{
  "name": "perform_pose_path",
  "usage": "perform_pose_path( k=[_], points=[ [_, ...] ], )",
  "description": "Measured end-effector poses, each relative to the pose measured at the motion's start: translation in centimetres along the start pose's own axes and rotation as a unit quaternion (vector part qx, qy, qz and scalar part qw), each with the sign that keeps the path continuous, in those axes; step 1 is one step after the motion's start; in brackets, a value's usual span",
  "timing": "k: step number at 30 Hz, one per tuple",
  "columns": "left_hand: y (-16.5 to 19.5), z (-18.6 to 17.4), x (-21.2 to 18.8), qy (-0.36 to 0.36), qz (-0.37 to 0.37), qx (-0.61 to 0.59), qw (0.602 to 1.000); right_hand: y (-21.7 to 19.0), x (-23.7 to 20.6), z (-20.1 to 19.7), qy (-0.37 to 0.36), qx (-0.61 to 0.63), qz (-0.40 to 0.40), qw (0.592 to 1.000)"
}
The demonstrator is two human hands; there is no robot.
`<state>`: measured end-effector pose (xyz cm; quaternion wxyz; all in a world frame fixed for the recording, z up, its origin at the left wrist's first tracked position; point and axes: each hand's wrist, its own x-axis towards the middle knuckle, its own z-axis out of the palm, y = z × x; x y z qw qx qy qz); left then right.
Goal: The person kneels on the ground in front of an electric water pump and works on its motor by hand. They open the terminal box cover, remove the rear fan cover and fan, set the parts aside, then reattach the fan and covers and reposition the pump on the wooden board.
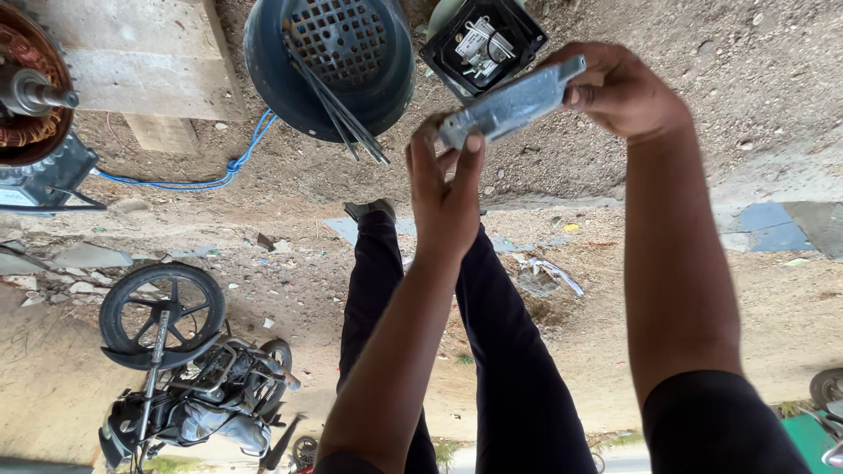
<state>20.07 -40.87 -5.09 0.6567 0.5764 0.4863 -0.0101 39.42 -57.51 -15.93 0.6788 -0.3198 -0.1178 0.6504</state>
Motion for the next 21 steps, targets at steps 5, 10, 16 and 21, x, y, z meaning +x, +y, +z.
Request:
perform_pose_path(
  k=[5,10,16,21],
  points=[
    [1.3,-2.4,-2.8,-0.029,-0.153,-0.395,0.905,-1.6,-2.1,7.3,0.072,-0.252,-0.162,0.951],
    [1.5,-4.5,-2.5,-0.126,-0.092,-0.520,0.840,-4.1,-4.3,18.0,0.143,-0.481,-0.086,0.861],
    [-0.1,-8.1,-2.1,-0.205,-0.187,-0.469,0.839,-2.4,-4.3,24.3,0.192,-0.683,-0.035,0.704],
    [-2.0,-11.2,-2.4,-0.230,-0.239,-0.237,0.913,0.6,-4.5,25.8,0.183,-0.740,0.008,0.647]
  ],
)
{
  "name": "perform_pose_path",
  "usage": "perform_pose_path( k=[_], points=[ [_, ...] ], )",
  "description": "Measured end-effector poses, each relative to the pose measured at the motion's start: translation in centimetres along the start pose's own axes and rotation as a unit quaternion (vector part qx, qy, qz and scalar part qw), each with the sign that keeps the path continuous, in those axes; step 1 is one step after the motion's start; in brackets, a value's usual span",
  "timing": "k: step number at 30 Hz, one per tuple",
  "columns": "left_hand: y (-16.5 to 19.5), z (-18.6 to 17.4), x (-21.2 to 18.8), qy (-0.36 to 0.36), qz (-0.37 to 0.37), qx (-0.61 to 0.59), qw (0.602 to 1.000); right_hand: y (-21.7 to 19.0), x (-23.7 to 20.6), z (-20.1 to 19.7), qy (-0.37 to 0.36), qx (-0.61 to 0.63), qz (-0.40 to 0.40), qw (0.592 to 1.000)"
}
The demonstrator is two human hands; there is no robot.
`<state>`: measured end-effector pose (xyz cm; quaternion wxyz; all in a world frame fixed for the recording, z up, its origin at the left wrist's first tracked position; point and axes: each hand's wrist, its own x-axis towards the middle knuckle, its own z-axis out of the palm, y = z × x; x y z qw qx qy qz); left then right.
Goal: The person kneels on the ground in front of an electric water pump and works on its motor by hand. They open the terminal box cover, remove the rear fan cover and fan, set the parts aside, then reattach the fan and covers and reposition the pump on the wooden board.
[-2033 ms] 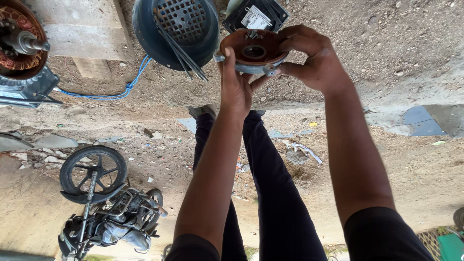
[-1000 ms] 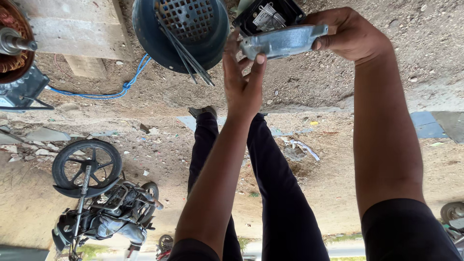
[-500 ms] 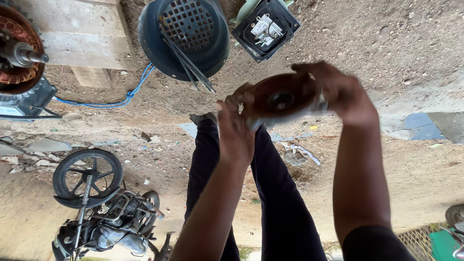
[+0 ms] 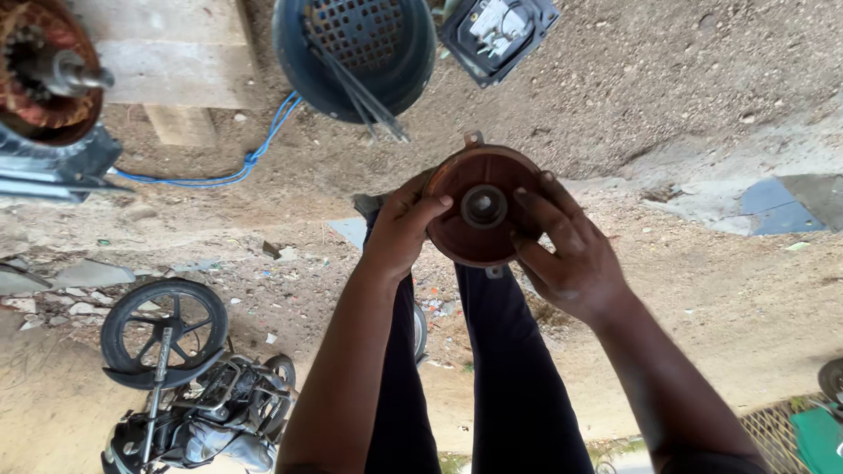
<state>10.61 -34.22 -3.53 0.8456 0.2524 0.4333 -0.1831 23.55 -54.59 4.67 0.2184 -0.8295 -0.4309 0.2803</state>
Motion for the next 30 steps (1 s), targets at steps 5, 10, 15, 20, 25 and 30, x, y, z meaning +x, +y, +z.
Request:
perform_pose_path(
  k=[5,10,15,20,25,30],
  points=[
    [0.4,-2.3,-3.0,-0.002,0.050,0.065,0.997,-4.8,-0.9,2.5,-0.010,-0.016,0.044,0.999],
    [1.6,-3.9,-7.7,-0.001,0.026,0.043,0.999,-11.4,-1.6,3.9,0.108,0.102,0.140,0.979],
    [2.7,-6.1,-10.4,-0.030,0.007,0.095,0.995,-12.9,-0.5,6.4,0.182,0.532,0.339,0.754],
    [4.5,-11.0,-10.6,-0.055,-0.110,0.101,0.987,-11.8,-1.4,7.7,0.047,0.736,0.333,0.587],
    [4.7,-11.4,-10.8,0.026,-0.062,0.083,0.994,-13.1,-1.0,9.4,0.077,0.685,0.312,0.653],
    [4.3,-7.1,-13.7,0.228,-0.060,0.112,0.965,-13.8,1.1,10.4,0.153,0.673,0.244,0.681]
  ],
)
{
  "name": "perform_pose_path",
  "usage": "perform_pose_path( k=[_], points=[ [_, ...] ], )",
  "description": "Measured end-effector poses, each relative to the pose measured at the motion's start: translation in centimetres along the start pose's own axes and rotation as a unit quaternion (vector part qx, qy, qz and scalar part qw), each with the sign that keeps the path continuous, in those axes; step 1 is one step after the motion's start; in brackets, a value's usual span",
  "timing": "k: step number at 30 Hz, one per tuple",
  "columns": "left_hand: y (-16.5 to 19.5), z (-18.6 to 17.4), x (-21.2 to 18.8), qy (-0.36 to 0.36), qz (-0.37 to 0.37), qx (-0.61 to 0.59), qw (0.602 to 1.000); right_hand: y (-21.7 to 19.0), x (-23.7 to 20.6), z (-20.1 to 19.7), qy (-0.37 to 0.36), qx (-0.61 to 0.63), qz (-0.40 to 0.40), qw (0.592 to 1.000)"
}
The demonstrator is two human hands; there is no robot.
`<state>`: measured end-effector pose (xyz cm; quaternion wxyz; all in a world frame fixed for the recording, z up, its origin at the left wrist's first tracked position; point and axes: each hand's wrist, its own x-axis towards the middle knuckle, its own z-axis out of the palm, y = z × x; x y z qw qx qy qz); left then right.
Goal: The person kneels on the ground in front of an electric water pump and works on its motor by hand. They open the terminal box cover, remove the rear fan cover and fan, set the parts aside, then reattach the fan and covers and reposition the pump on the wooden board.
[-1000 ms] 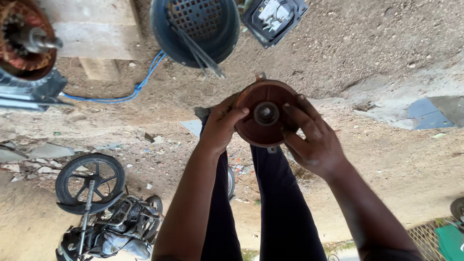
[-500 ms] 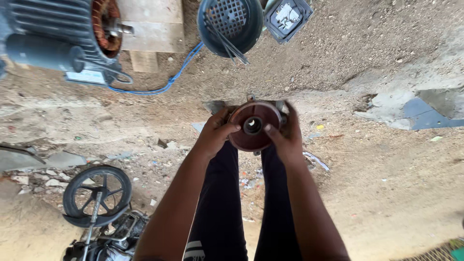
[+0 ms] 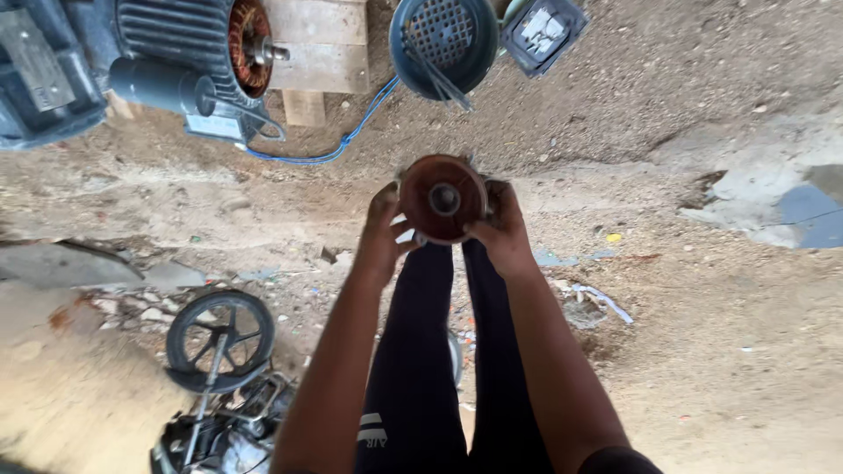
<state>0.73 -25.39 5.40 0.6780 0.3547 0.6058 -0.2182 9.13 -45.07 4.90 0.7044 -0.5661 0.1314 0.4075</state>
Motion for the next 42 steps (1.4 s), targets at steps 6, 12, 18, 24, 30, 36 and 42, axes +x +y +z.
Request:
perform_pose_path(
  k=[6,12,18,24,30,36,42],
  points=[
    [0.0,0.6,0.7,-0.134,0.082,-0.112,0.981,-1.8,-1.7,5.3,0.016,-0.393,-0.181,0.901],
    [-0.6,-5.0,4.6,-0.308,0.064,-0.297,0.902,-3.2,-0.9,8.3,-0.070,-0.424,-0.277,0.860],
    [1.6,-9.0,4.8,-0.327,0.043,-0.280,0.902,-3.1,-0.1,11.1,-0.030,-0.374,-0.254,0.892],
    [8.0,-12.2,0.4,-0.439,0.008,-0.229,0.869,-6.6,-2.1,18.7,-0.036,-0.451,-0.199,0.869],
    [11.8,-13.8,-0.6,-0.407,0.028,-0.235,0.882,-8.1,0.6,22.2,-0.053,-0.454,-0.258,0.851],
    [13.4,-15.2,5.3,-0.439,0.081,-0.244,0.861,-4.4,8.2,20.6,-0.134,-0.407,-0.239,0.871],
    [14.6,-15.0,9.7,-0.380,0.134,-0.200,0.893,-2.6,12.2,18.8,-0.160,-0.453,-0.307,0.822]
  ],
)
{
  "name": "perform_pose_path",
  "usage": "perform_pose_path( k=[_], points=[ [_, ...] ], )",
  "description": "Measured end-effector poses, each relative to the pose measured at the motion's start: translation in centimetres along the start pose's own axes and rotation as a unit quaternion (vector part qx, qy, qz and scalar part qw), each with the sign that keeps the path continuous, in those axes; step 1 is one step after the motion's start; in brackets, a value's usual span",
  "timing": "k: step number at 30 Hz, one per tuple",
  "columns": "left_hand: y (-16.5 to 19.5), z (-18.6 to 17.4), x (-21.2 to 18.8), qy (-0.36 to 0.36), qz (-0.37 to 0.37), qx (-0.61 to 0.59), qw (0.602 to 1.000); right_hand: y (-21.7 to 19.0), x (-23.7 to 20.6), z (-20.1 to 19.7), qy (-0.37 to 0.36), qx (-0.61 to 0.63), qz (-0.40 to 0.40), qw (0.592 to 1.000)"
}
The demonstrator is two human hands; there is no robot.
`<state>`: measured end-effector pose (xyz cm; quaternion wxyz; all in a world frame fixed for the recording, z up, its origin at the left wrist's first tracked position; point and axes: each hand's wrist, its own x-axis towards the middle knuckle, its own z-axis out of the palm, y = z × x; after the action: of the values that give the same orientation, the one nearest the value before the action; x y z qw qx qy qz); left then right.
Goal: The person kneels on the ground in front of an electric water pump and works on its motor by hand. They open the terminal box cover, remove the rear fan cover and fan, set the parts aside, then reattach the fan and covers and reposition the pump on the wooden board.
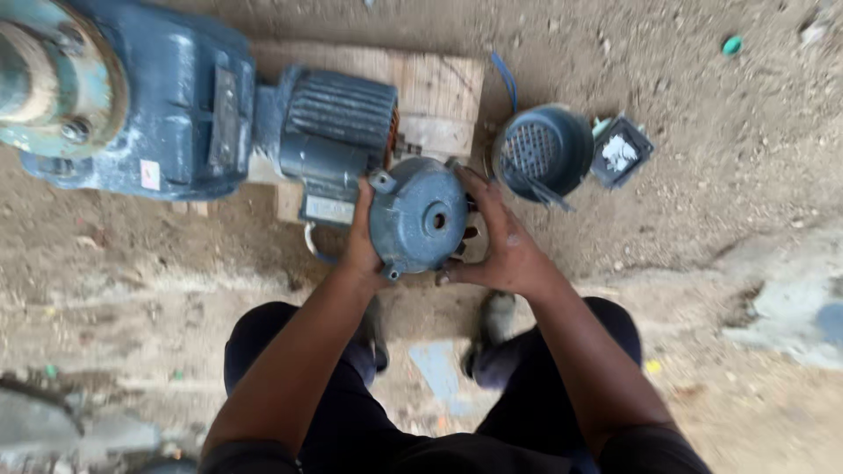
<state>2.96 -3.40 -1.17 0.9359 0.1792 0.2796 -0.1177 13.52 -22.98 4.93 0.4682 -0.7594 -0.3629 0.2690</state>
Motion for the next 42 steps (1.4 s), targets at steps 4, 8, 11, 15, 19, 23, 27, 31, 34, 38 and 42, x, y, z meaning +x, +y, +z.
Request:
perform_pose_path(
  k=[4,8,11,15,19,23,27,31,34,38,42],
  points=[
    [1.0,1.4,3.2,-0.089,0.069,0.119,0.986,2.5,1.9,1.2,0.028,0.058,-0.038,0.997],
    [3.2,4.0,3.0,-0.049,0.103,0.398,0.910,5.4,4.4,1.2,0.010,0.297,0.033,0.954],
    [5.9,5.4,0.6,-0.033,0.142,0.553,0.820,6.0,5.3,0.9,0.017,0.470,0.016,0.882],
    [8.9,6.0,-0.9,0.094,0.436,0.704,0.553,5.3,5.4,-0.1,0.057,0.564,0.013,0.824],
    [11.2,4.2,-1.6,0.148,0.577,0.702,0.390,5.3,5.7,-0.6,0.091,0.588,0.018,0.804],
    [11.5,2.2,-3.0,0.169,0.560,0.710,0.392,6.7,6.1,-0.6,0.120,0.615,0.019,0.779],
    [11.5,1.5,-4.0,0.180,0.560,0.711,0.385,8.5,5.5,-0.1,0.118,0.621,0.005,0.775],
    [11.1,1.3,-4.2,0.176,0.564,0.715,0.374,10.2,4.4,0.4,0.176,0.567,0.010,0.805],
    [9.9,1.6,-3.9,0.132,0.555,0.729,0.378,11.0,3.6,0.8,0.169,0.560,0.023,0.811],
    [8.2,2.1,-4.1,0.116,0.529,0.746,0.387,11.3,2.8,1.1,0.178,0.558,0.044,0.809],
    [8.0,1.7,-3.7,0.123,0.563,0.736,0.355,11.1,2.3,0.8,0.176,0.546,0.040,0.818]
  ],
)
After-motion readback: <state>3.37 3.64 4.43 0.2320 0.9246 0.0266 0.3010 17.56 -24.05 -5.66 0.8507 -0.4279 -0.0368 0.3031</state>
